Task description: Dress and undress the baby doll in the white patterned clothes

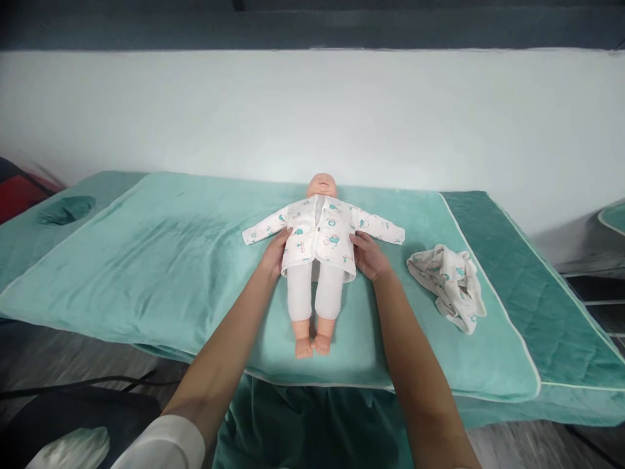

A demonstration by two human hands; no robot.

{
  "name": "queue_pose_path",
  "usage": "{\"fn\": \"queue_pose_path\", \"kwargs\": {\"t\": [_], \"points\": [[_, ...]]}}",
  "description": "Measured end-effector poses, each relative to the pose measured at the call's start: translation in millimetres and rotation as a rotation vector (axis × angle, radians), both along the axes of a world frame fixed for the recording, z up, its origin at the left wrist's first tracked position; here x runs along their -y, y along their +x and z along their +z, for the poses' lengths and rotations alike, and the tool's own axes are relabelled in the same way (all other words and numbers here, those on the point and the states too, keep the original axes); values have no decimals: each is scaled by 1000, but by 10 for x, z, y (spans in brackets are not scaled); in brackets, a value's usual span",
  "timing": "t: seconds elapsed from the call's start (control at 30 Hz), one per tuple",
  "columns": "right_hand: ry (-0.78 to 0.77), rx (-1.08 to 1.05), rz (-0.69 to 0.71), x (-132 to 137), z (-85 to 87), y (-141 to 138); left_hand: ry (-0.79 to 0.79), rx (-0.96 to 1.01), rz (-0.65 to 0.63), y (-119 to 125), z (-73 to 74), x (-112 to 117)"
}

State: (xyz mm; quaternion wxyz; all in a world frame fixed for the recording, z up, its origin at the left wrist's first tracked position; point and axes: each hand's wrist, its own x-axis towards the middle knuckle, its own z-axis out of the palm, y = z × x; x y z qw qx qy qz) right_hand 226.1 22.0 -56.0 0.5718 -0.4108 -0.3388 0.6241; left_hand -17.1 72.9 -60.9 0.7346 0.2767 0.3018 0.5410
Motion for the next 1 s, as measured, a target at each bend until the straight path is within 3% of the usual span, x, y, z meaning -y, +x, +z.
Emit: {"fn": "queue_pose_path", "kwargs": {"t": [0.2, 0.3, 0.4, 0.47, 0.57, 0.73, 1.0], "points": [[3, -83, -90, 33, 22, 12, -3, 5, -52, 45, -31, -116], [14, -1, -153, 44, -18, -31, -9, 32, -64, 32, -60, -124], [22, 129, -307, 85, -91, -88, -48, 55, -43, 25, -71, -135], [42, 257, -483, 122, -109, -113, -78, 63, -25, 24, -70, -152], [159, 573, -710, 140, -23, -133, -98, 69, -18, 24, -72, -182], [329, 934, -540, -69, 337, -238, -113, 101, -17, 31, -55, -187], [143, 1323, -341, -724, 788, -568, -141, 204, -67, 36, 0, -179]]}}
